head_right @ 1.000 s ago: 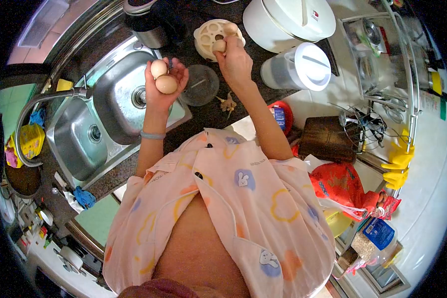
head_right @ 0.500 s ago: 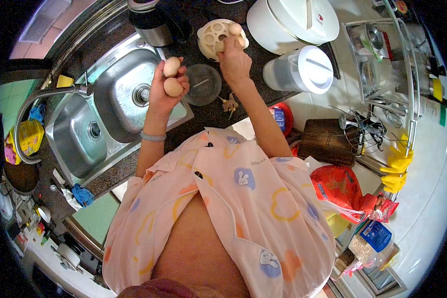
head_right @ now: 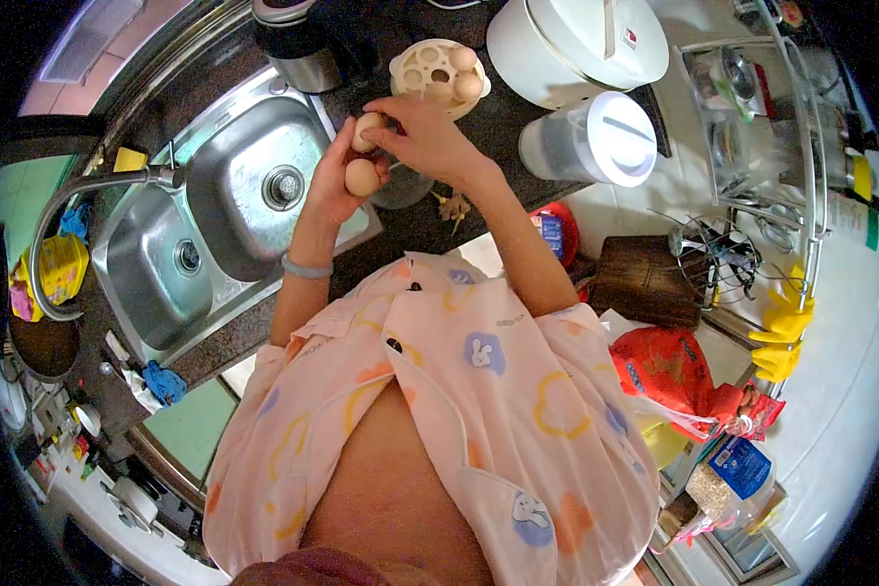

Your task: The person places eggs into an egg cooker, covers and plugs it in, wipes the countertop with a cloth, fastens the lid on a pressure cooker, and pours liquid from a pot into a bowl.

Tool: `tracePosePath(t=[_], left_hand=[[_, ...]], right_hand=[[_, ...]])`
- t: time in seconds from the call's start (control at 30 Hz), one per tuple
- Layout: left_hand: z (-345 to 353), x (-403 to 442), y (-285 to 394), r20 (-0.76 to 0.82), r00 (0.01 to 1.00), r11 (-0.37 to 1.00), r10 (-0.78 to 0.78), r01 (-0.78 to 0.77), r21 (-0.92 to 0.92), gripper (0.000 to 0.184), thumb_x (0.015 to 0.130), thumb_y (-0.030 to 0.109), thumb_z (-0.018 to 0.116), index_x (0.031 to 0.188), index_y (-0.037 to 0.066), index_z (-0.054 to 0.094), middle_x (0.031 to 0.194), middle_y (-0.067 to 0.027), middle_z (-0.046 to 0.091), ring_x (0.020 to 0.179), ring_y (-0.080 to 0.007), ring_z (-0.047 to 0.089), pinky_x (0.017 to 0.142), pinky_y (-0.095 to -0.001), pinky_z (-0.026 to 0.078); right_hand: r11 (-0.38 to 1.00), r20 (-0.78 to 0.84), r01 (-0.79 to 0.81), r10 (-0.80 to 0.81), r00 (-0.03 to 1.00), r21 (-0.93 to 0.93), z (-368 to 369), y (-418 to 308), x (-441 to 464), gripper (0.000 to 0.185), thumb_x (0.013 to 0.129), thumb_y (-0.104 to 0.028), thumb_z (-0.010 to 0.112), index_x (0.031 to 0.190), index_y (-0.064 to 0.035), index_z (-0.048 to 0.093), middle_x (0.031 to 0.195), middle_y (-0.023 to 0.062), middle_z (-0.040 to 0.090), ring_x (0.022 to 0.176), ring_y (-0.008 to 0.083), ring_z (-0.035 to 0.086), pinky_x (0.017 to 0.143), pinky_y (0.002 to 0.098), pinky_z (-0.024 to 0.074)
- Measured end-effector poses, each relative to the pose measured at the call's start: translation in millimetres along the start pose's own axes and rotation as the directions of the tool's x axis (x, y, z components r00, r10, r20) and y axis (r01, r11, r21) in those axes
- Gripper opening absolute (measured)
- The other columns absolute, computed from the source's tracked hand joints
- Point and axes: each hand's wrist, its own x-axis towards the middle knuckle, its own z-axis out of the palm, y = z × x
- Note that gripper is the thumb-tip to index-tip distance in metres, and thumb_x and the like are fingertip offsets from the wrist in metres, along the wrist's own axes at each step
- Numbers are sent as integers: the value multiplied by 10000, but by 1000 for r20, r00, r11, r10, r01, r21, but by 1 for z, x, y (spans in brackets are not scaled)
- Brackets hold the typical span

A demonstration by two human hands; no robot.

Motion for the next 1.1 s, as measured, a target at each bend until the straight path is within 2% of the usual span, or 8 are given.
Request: tracePosePath(t=[0.03, 0.17, 0.37, 0.43, 0.63, 0.97, 1.07, 1.1], left_hand=[[-1, 0, -1, 1, 1000, 1000, 3, -3, -3, 410, 1002, 468, 452, 1114, 92, 573, 845, -49, 614, 650, -147, 576, 560, -299, 493], [4, -2, 2, 15, 1000, 1000, -5, 5, 4, 421, 996, 467, 470, 1142, 86, 572, 889, -55, 628, 649, -141, 574, 568, -288, 495], [-4, 3, -1, -51, 998, 992, -33, 27, -122, 431, 990, 440, 486, 1177, 62, 571, 905, -71, 628, 686, -152, 583, 613, -300, 504], [-7, 3, 0, -71, 996, 983, -46, 33, -179, 413, 992, 425, 485, 1157, 58, 576, 904, -73, 628, 707, -154, 588, 632, -315, 508], [-10, -3, 5, -57, 998, 973, -24, 10, -232, 391, 998, 398, 474, 1131, 45, 579, 895, -68, 621, 747, -171, 598, 666, -321, 526], [-4, -4, 9, -56, 998, 977, 20, -32, -211, 403, 999, 410, 464, 1095, 29, 550, 986, -107, 610, 867, -217, 618, 772, -368, 556], [-1, -2, 9, -31, 999, 972, 38, -44, -231, 419, 996, 405, 464, 1110, 8, 528, 1056, -137, 589, 954, -240, 602, 859, -403, 531], [-1, -1, 8, -11, 999, 966, 38, -39, -257, 424, 995, 396, 463, 1121, -5, 515, 1087, -150, 576, 998, -251, 592, 906, -419, 512]], right_hand=[[987, 71, -128, 121, 990, 98, -2, -1, -1, 409, 866, -230, 671, 1199, -2, 601, 1033, 139, 668, 909, 225, 638, 792, 321, 507], [981, 56, -102, 93, 994, 165, -10, -4, -1, 412, 846, -222, 693, 1192, -13, 612, 1013, 133, 673, 889, 220, 636, 787, 320, 506], [966, -260, -228, 190, 947, -124, -50, 39, 42, 369, 812, -199, 721, 1141, -54, 638, 1002, 145, 668, 905, 281, 629, 805, 349, 503], [862, -380, -18, -204, 902, -506, -53, 87, 58, 332, 785, -187, 727, 1085, -69, 651, 959, 149, 661, 920, 334, 604, 815, 416, 486], [700, -268, -37, -224, 937, -714, -49, 101, 76, 281, 760, -180, 722, 1022, -100, 663, 932, 116, 667, 906, 334, 594, 814, 426, 467], [662, -256, -91, -157, 954, -744, -39, 109, 79, 321, 749, -205, 729, 1041, -95, 652, 915, 115, 670, 875, 323, 595, 818, 420, 465], [652, -317, -64, -278, 907, -756, -41, 91, 72, 332, 780, -210, 722, 1072, -67, 651, 901, 129, 669, 885, 344, 605, 806, 408, 480], [780, -307, -12, -232, 923, -626, -42, 79, 68, 317, 786, -215, 719, 1059, -65, 660, 908, 129, 678, 874, 330, 618, 801, 412, 487]])
